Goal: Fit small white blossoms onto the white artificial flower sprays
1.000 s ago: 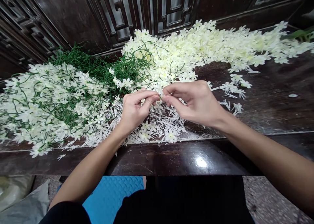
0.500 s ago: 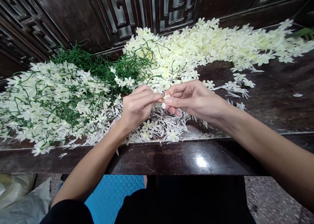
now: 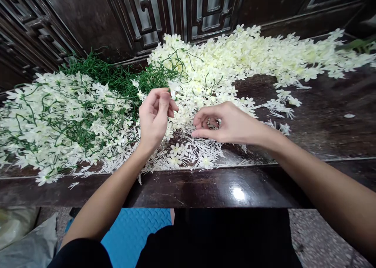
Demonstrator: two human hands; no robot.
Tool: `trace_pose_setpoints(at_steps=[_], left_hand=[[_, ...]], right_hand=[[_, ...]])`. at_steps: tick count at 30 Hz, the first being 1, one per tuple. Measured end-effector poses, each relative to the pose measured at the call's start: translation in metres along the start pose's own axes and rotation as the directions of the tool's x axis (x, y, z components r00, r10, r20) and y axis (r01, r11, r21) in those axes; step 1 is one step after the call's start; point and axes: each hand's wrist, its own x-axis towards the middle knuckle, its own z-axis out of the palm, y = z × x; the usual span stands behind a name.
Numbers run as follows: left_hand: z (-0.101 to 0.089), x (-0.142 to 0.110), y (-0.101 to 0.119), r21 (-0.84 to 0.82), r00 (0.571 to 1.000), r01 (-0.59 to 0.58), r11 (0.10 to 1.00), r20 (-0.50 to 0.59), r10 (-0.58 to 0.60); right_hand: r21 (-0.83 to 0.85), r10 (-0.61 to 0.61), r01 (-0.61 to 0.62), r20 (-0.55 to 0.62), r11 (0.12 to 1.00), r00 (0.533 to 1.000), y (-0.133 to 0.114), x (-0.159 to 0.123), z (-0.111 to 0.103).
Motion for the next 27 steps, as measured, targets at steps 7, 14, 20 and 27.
trace_pose_setpoints(at_steps=[7, 14, 20, 27], left_hand=[[-0.005, 0.004, -0.009, -0.077, 0.983, 0.182, 0.98, 0.016, -0.181], [-0.005, 0.004, -0.011, -0.135, 0.981, 0.191, 0.972, 0.002, -0.192], [-0.005, 0.002, -0.008, 0.014, 0.971, 0.237, 0.971, 0.032, -0.237], [-0.001, 0.001, 0.004, 0.083, 0.961, 0.244, 0.966, 0.11, -0.252]], right_hand=[[-0.134, -0.024, 0.04, 0.119, 0.99, 0.993, 0.01, 0.002, 0.006], [-0.257, -0.149, 0.143, -0.007, 0.956, 0.989, 0.006, 0.001, 0.009], [-0.427, -0.217, 0.178, -0.044, 0.887, 0.975, 0.015, 0.003, 0.023], [-0.281, -0.192, 0.14, -0.167, 0.949, 0.967, 0.01, 0.003, 0.019]])
